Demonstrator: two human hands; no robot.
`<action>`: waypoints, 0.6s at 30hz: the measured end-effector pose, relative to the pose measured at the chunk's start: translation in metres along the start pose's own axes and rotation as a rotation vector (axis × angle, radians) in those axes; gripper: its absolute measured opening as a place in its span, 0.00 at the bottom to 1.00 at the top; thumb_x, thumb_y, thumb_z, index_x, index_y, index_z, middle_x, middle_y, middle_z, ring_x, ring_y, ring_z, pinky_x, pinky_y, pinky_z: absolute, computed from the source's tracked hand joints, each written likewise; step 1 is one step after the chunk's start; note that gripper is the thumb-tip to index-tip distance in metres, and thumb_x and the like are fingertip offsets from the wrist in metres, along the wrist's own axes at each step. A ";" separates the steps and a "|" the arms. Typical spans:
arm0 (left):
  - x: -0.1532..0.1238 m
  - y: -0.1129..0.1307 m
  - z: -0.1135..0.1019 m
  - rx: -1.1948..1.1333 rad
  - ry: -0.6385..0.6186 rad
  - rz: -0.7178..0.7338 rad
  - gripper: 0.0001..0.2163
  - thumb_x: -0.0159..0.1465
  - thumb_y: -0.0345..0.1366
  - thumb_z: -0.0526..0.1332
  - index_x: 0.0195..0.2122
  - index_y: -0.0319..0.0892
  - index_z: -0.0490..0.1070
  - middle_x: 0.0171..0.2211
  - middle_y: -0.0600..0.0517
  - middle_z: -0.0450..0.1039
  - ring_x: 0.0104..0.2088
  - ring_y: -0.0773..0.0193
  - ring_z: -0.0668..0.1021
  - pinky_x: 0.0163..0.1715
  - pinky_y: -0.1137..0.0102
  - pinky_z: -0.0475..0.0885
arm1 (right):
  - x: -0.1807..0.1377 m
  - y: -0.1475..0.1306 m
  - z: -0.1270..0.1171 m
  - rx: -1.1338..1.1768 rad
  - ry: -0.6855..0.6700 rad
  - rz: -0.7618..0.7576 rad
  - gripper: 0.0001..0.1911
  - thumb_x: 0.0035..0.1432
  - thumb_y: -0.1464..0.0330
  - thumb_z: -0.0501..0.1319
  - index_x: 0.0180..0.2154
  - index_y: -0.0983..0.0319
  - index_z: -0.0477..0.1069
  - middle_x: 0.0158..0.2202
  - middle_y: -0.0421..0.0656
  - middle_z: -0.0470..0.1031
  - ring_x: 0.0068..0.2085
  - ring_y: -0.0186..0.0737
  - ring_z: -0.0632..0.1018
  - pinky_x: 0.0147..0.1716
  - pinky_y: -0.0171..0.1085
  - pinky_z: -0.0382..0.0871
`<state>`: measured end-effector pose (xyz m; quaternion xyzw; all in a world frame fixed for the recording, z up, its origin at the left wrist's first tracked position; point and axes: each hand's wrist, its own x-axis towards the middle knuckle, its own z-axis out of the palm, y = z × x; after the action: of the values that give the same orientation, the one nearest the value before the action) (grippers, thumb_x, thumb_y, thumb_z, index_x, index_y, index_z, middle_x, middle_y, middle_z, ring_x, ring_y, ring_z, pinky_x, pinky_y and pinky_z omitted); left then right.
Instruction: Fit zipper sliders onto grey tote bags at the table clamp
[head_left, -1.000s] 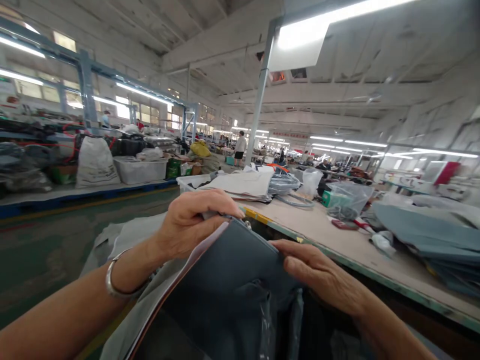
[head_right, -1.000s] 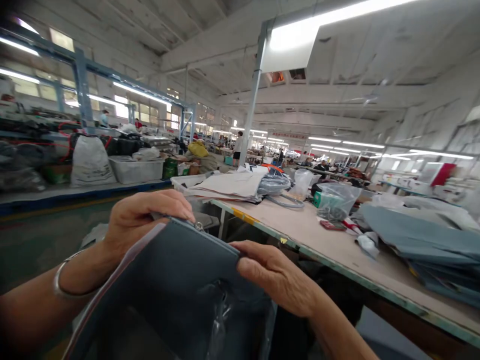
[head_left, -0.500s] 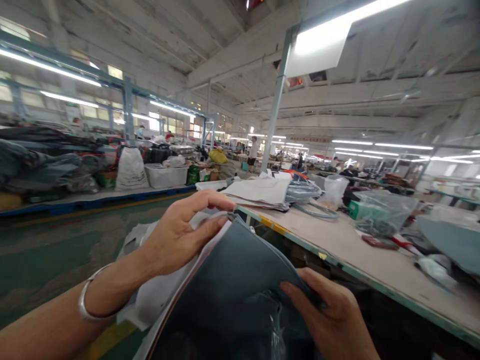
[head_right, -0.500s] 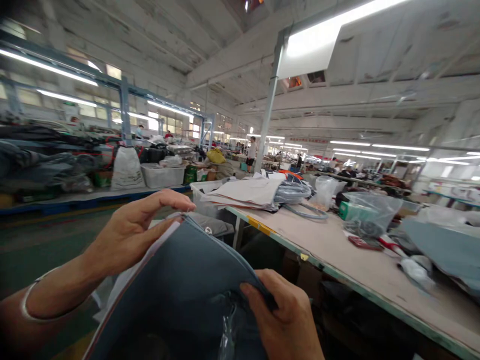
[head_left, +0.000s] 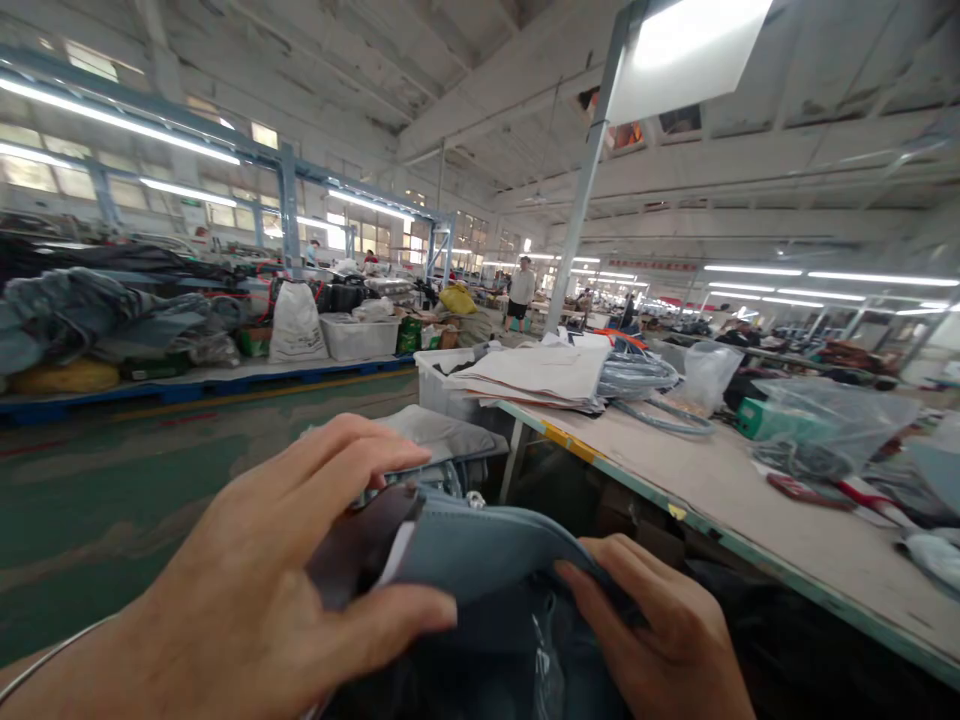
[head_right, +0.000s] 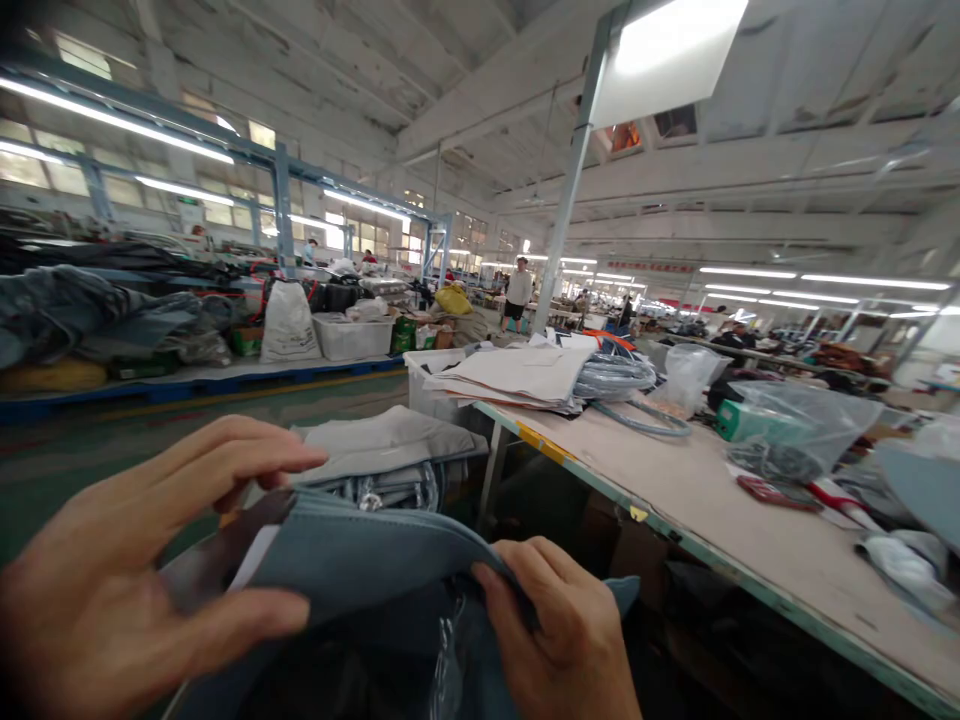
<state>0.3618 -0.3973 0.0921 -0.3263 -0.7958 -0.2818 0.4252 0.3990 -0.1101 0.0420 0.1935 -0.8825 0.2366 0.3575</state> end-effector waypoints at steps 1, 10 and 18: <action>0.003 -0.001 0.000 0.017 0.010 0.024 0.19 0.60 0.51 0.65 0.48 0.50 0.71 0.45 0.52 0.73 0.43 0.59 0.75 0.44 0.69 0.69 | 0.000 -0.001 0.000 -0.014 0.004 -0.015 0.05 0.66 0.69 0.59 0.36 0.59 0.72 0.29 0.37 0.72 0.29 0.30 0.75 0.31 0.29 0.67; 0.019 -0.025 -0.003 0.262 -0.138 -0.016 0.17 0.64 0.50 0.61 0.50 0.50 0.71 0.31 0.55 0.77 0.26 0.62 0.78 0.23 0.70 0.64 | 0.019 -0.001 0.007 -0.069 -0.039 -0.020 0.08 0.67 0.66 0.57 0.34 0.58 0.71 0.30 0.37 0.74 0.31 0.32 0.77 0.31 0.31 0.66; -0.001 -0.009 -0.008 -0.138 -0.131 -0.593 0.26 0.52 0.59 0.67 0.45 0.48 0.67 0.31 0.56 0.71 0.28 0.63 0.77 0.30 0.72 0.72 | 0.022 -0.002 0.021 -0.022 0.022 -0.080 0.07 0.67 0.68 0.57 0.35 0.57 0.72 0.29 0.36 0.74 0.30 0.31 0.76 0.31 0.31 0.65</action>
<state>0.3597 -0.4093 0.0938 -0.1252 -0.8611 -0.4252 0.2491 0.3745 -0.1272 0.0451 0.2222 -0.8726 0.2144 0.3786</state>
